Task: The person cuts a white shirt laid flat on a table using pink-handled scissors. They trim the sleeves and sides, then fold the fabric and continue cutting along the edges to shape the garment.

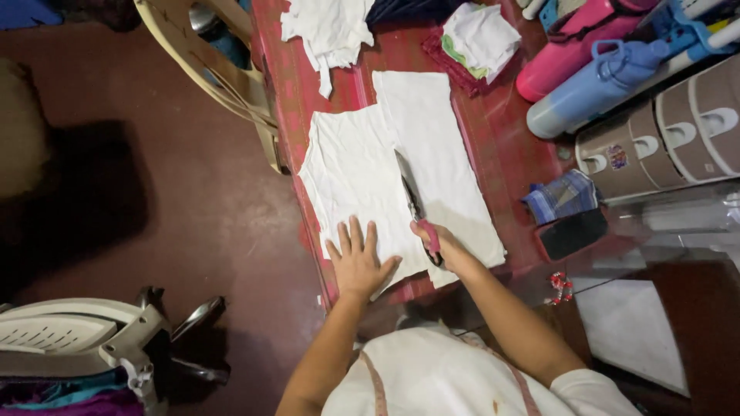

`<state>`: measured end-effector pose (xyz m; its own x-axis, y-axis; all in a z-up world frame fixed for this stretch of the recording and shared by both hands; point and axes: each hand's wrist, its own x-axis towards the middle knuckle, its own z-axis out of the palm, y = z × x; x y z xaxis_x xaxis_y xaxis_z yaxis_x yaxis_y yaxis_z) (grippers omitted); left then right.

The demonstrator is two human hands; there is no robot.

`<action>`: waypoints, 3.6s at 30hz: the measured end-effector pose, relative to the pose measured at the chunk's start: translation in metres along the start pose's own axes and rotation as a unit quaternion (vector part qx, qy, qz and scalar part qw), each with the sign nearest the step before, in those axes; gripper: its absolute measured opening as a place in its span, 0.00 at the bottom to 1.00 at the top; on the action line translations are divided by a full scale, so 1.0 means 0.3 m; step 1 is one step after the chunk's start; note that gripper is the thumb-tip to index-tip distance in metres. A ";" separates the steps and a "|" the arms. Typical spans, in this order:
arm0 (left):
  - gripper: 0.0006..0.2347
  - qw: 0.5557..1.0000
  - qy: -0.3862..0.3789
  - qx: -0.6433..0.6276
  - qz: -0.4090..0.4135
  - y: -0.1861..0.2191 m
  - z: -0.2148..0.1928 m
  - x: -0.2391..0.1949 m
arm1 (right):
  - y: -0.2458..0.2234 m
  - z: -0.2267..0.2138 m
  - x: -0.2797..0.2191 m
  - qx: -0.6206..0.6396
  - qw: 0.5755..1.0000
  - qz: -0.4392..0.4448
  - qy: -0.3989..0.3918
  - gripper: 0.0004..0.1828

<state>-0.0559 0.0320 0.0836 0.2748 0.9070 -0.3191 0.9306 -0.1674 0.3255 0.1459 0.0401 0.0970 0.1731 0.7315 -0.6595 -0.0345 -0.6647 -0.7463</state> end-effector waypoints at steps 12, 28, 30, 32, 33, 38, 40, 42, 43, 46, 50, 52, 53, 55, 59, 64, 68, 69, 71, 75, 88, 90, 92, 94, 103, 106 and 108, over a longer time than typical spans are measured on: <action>0.42 1.000 -0.025 0.004 -0.001 -0.007 0.009 0.010 | -0.105 0.036 -0.099 -0.098 0.994 -0.013 0.053 0.23; 0.42 0.999 -0.048 -0.008 -0.012 0.001 -0.033 0.006 | -0.122 0.025 0.116 -0.020 0.999 0.025 -0.009 0.30; 0.42 0.999 -0.048 -0.006 -0.012 0.000 -0.030 0.006 | -0.135 0.028 0.102 -0.018 1.000 0.016 -0.007 0.29; 0.42 0.999 -0.047 -0.003 -0.012 -0.001 -0.026 0.005 | -0.166 0.023 0.071 -0.026 1.000 0.014 0.000 0.28; 0.42 0.999 -0.044 0.000 -0.011 0.000 -0.026 0.008 | -0.186 0.020 0.056 -0.033 0.999 0.010 0.007 0.27; 0.42 0.999 -0.047 0.001 -0.013 0.002 -0.035 0.000 | -0.242 0.043 -0.008 -0.070 0.997 -0.024 0.015 0.24; 0.42 0.999 -0.042 0.001 -0.014 0.004 -0.043 -0.005 | -0.224 0.036 0.020 -0.077 0.996 -0.035 0.017 0.24; 0.42 0.999 -0.048 -0.001 -0.011 0.004 -0.045 -0.003 | -0.181 0.013 0.090 -0.051 0.999 -0.006 0.008 0.28; 0.42 0.999 -0.047 -0.002 -0.013 0.005 -0.048 -0.003 | -0.178 0.011 0.126 -0.053 0.999 -0.007 0.006 0.28; 0.42 0.999 -0.047 -0.007 -0.012 0.007 -0.047 -0.009 | -0.183 0.017 0.203 -0.043 0.999 0.007 0.013 0.29; 0.42 0.998 -0.053 -0.010 -0.016 0.011 -0.060 -0.007 | -0.247 0.041 0.230 -0.069 0.998 0.009 0.005 0.33; 0.42 0.998 -0.056 -0.012 -0.020 0.011 -0.063 -0.006 | -0.256 0.043 0.240 -0.076 0.997 0.007 0.005 0.33; 0.42 0.998 -0.057 -0.012 -0.019 0.010 -0.061 -0.004 | -0.254 0.038 0.243 -0.069 0.998 -0.001 0.006 0.32; 0.42 0.998 -0.061 -0.012 -0.019 0.009 -0.057 -0.002 | -0.258 0.037 0.239 -0.063 0.998 -0.006 0.007 0.32; 0.42 0.998 -0.060 -0.007 -0.020 0.010 -0.051 0.006 | -0.289 0.036 0.218 -0.100 0.995 -0.017 0.021 0.26; 0.43 0.998 -0.062 -0.004 -0.017 0.008 -0.060 0.002 | -0.273 0.027 0.280 -0.103 0.994 -0.025 0.018 0.27; 0.42 0.998 -0.064 -0.006 -0.022 0.018 -0.079 -0.003 | -0.303 0.049 0.331 -0.087 0.996 -0.004 0.013 0.31; 0.42 0.998 -0.066 -0.002 -0.022 0.019 -0.081 -0.004 | -0.314 0.062 0.331 -0.069 0.998 0.003 0.013 0.33; 0.42 0.998 -0.066 -0.002 -0.023 0.018 -0.077 -0.002 | -0.343 0.071 0.343 -0.075 0.997 -0.001 0.010 0.33; 0.42 0.998 -0.060 -0.002 -0.024 0.015 -0.059 0.009 | -0.339 0.054 0.424 -0.072 0.997 -0.013 0.008 0.33; 0.42 1.000 0.013 0.008 -0.011 0.009 0.020 0.009 | -0.319 0.038 0.508 -0.135 0.989 -0.031 0.049 0.31; 0.42 1.000 0.028 0.002 -0.002 0.002 0.024 0.007 | -0.301 0.062 0.521 -0.137 0.988 -0.033 0.063 0.31; 0.41 0.999 0.041 0.000 0.021 0.004 0.013 -0.016 | -0.395 0.110 0.460 -0.117 0.990 0.025 0.071 0.42; 0.40 0.997 0.057 -0.001 0.046 -0.009 -0.049 0.011 | -0.480 0.150 0.464 -0.092 0.990 0.079 0.074 0.55; 0.35 0.968 -0.174 -0.179 0.004 -0.102 -0.078 0.064 | -0.466 0.243 0.411 -0.274 0.951 0.052 0.136 0.34; 0.35 0.958 -0.230 -0.173 -0.009 -0.116 -0.073 0.076 | -0.471 0.248 0.391 -0.355 0.919 0.097 0.142 0.48; 0.33 0.953 -0.217 -0.209 0.017 -0.149 -0.024 0.116 | -0.441 0.210 0.420 -0.369 0.922 -0.045 0.109 0.49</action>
<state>-0.0898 0.0739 0.0644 0.4619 0.6429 -0.6110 0.7665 0.0572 0.6397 0.1104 0.2298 0.1070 0.3390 0.7946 -0.5037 0.6551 -0.5836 -0.4798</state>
